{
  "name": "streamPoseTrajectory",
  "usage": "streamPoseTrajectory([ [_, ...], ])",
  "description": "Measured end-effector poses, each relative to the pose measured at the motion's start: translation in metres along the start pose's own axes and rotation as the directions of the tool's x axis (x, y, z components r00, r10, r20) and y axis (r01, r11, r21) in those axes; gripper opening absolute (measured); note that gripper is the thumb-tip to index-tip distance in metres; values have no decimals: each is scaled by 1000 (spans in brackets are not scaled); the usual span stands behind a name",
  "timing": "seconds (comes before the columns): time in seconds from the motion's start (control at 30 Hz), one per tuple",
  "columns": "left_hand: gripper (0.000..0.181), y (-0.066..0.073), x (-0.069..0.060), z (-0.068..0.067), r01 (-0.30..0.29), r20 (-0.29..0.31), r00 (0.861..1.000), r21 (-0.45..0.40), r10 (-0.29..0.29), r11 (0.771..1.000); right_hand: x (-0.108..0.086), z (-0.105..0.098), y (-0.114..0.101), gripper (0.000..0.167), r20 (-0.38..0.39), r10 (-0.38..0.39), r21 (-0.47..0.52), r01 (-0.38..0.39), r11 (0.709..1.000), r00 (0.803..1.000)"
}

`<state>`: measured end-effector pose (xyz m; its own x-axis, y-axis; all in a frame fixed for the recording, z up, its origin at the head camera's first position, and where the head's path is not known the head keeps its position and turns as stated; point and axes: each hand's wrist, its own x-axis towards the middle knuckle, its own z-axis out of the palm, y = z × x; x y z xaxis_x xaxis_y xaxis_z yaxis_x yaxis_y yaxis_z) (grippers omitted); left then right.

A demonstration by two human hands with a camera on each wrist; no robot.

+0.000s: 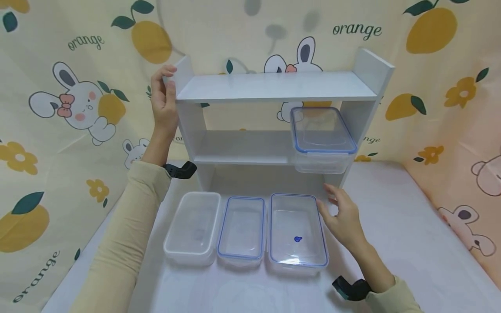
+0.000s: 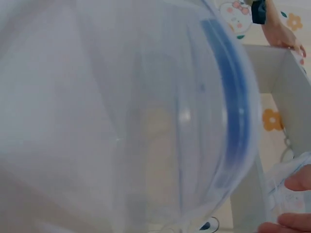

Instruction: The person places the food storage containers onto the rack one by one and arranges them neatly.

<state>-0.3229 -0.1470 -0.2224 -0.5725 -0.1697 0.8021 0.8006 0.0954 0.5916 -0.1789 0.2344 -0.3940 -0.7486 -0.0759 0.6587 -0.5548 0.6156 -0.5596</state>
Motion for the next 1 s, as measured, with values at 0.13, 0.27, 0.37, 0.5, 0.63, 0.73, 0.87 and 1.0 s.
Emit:
streamPoseTrajectory([
  [0.13, 14, 1, 1, 1, -2, 1, 1000, 3, 2, 1000, -5, -4, 2, 37, 133, 142, -5, -142, 990, 981],
  [0.27, 14, 4, 1, 1, -2, 1, 1000, 2, 2, 1000, -8, -9, 9, 37, 234, 277, -23, -280, 960, 932],
  [0.37, 14, 13, -1, 3, 3, 3, 1000, 0, -3, 1000, -10, -13, 15, 39, 282, 339, -30, -345, 938, 898],
  [0.5, 14, 15, -2, 3, 13, 5, 1000, 18, -13, 1000, -15, -16, 22, 43, 341, 387, 7, -414, 910, 857],
  [0.63, 14, 2, 2, 0, 11, 6, 1000, 28, -12, 1000, -18, -17, 26, 49, 431, 442, 60, -513, 856, 787],
  [0.73, 14, -5, 3, -1, 7, 6, 1000, 24, -8, 1000, -21, -17, 30, 55, 513, 496, 49, -601, 798, 701],
  [0.87, 14, -8, 3, -2, 2, 11, 1000, 16, -2, 1000, -25, -17, 34, 60, 597, 533, 12, -671, 741, 599],
  [1.0, 14, -9, 3, -2, 4, 14, 1000, 13, -4, 1000, -30, -16, 38, 65, 656, 551, 9, -735, 678, 516],
])
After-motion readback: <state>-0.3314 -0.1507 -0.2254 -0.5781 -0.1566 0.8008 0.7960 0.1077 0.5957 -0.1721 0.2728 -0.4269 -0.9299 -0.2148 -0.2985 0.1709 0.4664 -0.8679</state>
